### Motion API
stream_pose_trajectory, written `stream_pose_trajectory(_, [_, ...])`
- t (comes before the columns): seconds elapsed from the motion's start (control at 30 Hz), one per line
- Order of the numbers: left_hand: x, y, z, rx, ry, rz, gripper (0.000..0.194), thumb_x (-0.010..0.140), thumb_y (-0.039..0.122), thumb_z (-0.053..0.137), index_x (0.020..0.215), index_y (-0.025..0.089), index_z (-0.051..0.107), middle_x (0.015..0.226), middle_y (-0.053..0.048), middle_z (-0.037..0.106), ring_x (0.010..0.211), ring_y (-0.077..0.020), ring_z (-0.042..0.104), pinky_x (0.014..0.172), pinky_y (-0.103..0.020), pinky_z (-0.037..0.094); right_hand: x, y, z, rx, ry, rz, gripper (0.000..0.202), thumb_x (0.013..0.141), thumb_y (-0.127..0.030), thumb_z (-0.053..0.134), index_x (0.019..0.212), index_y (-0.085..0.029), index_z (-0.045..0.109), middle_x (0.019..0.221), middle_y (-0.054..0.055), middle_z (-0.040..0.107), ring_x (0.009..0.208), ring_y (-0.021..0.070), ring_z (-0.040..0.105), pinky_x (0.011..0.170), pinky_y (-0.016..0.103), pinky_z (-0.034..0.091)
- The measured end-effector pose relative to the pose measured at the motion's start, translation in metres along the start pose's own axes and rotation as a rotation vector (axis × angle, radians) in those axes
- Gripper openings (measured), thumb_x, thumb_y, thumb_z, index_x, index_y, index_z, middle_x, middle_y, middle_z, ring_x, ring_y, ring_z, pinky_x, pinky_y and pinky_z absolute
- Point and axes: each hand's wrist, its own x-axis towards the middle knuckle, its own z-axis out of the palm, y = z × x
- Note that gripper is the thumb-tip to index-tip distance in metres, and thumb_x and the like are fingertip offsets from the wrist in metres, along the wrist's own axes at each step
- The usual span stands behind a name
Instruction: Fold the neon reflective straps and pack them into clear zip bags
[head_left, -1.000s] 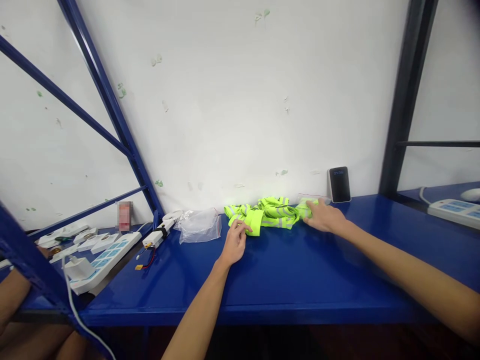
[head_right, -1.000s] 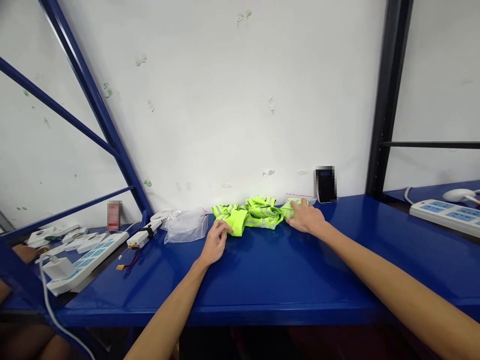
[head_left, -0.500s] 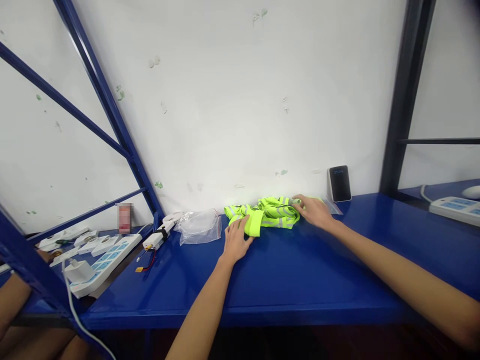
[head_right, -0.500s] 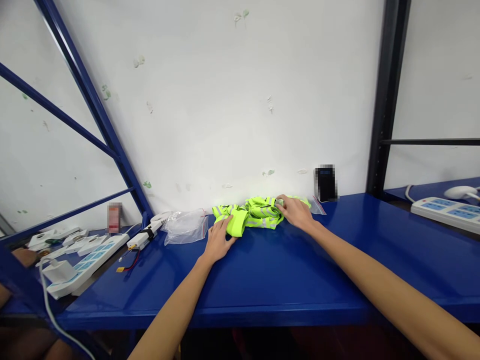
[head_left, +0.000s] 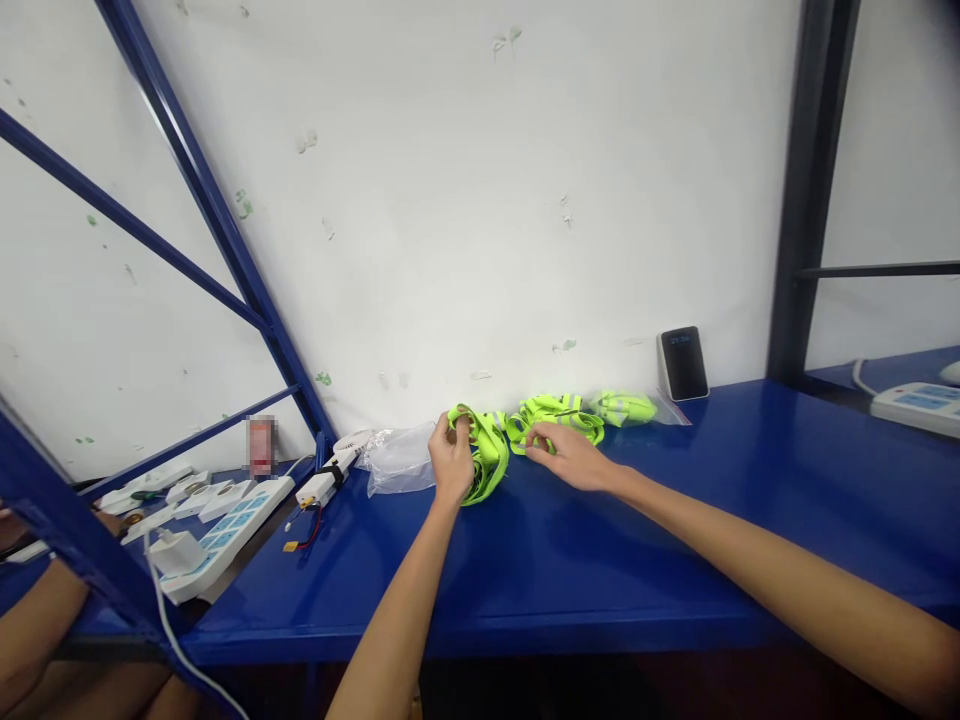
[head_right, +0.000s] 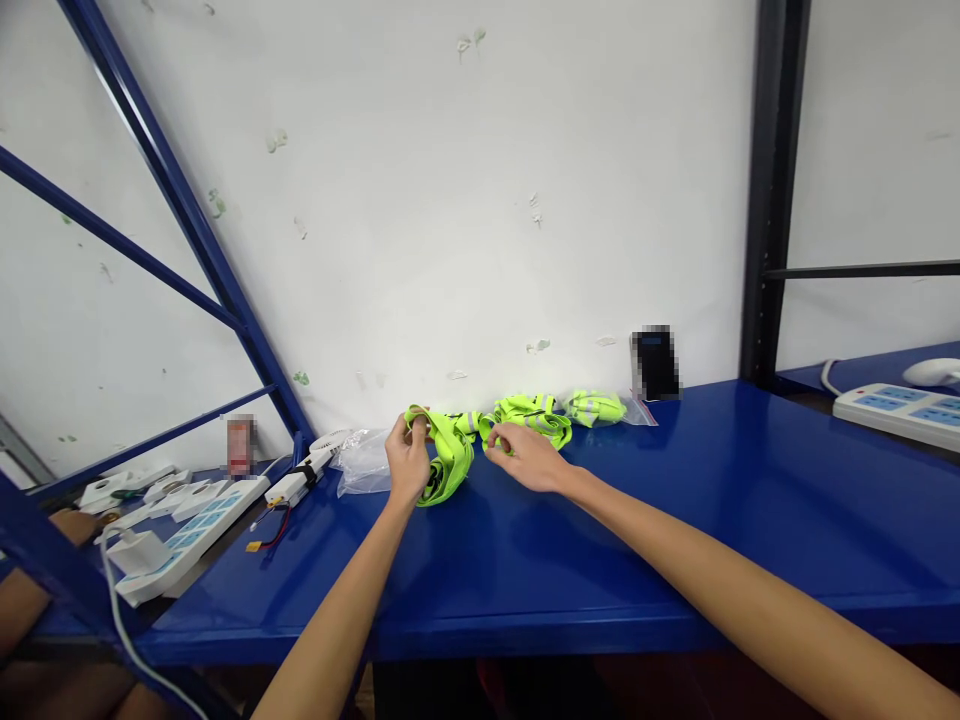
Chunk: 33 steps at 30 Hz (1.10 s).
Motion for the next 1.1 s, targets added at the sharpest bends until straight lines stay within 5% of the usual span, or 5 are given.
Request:
stream_pose_trajectory(0.37, [0.022, 0.019, 0.008, -0.075, -0.060, -0.231, 0.046, 0.086, 0.055, 0.048, 0.112, 0.017, 0.055, 0.099, -0.008, 0.062, 0.067, -0.0119, 0.059, 0.053, -0.019, 0.047, -0.009, -0.016, 0.023, 0.608, -0.483, -0.193, 0.081, 0.066, -0.041, 0.077, 0.135, -0.018, 0.041, 0.126, 0.011, 0.057, 0.112, 0.0266, 0.056, 0.102, 0.044, 0.040])
stream_pose_trajectory(0.63, [-0.028, 0.011, -0.083, 0.533, -0.501, -0.194, 0.063, 0.086, 0.056, 0.049, 0.140, 0.023, 0.039, 0.129, -0.015, 0.056, 0.106, -0.0291, 0.060, 0.092, -0.043, 0.045, 0.003, 0.022, 0.021, 0.332, 0.268, 0.281, 0.046, 0.082, -0.020, 0.053, 0.127, -0.015, 0.048, 0.092, 0.007, 0.064, 0.071, 0.0180, 0.062, 0.073, 0.035, 0.050])
stream_pose_trajectory(0.77, [-0.047, 0.027, -0.123, 0.662, -0.740, -0.140, 0.043, 0.090, 0.051, 0.043, 0.125, 0.030, 0.056, 0.129, -0.006, 0.058, 0.122, -0.0277, 0.049, 0.106, -0.044, 0.033, -0.005, -0.007, -0.003, 0.238, 0.557, 0.015, 0.026, 0.084, -0.015, 0.043, 0.106, -0.017, 0.058, 0.085, 0.004, 0.059, 0.066, 0.0152, 0.055, 0.062, 0.028, 0.044])
stream_pose_trajectory(0.93, [-0.072, 0.028, -0.145, 0.752, -0.645, -0.138, 0.040, 0.094, 0.048, 0.034, 0.105, 0.026, 0.065, 0.112, -0.004, 0.065, 0.108, -0.0251, 0.055, 0.099, -0.041, 0.037, -0.044, -0.077, 0.013, 0.019, 0.004, -0.565, 0.023, 0.087, -0.014, 0.043, 0.099, -0.017, 0.062, 0.087, 0.006, 0.062, 0.075, 0.0162, 0.057, 0.068, 0.027, 0.043])
stream_pose_trajectory(1.1, [-0.106, 0.009, -0.145, 0.635, -0.336, -0.147, 0.042, 0.094, 0.044, 0.030, 0.092, 0.023, 0.067, 0.104, -0.006, 0.066, 0.103, -0.0250, 0.056, 0.096, -0.042, 0.038, -0.069, -0.117, 0.056, -0.119, -0.279, -0.473, 0.027, 0.090, -0.030, 0.044, 0.106, -0.019, 0.063, 0.090, 0.006, 0.065, 0.073, 0.0177, 0.060, 0.065, 0.027, 0.041])
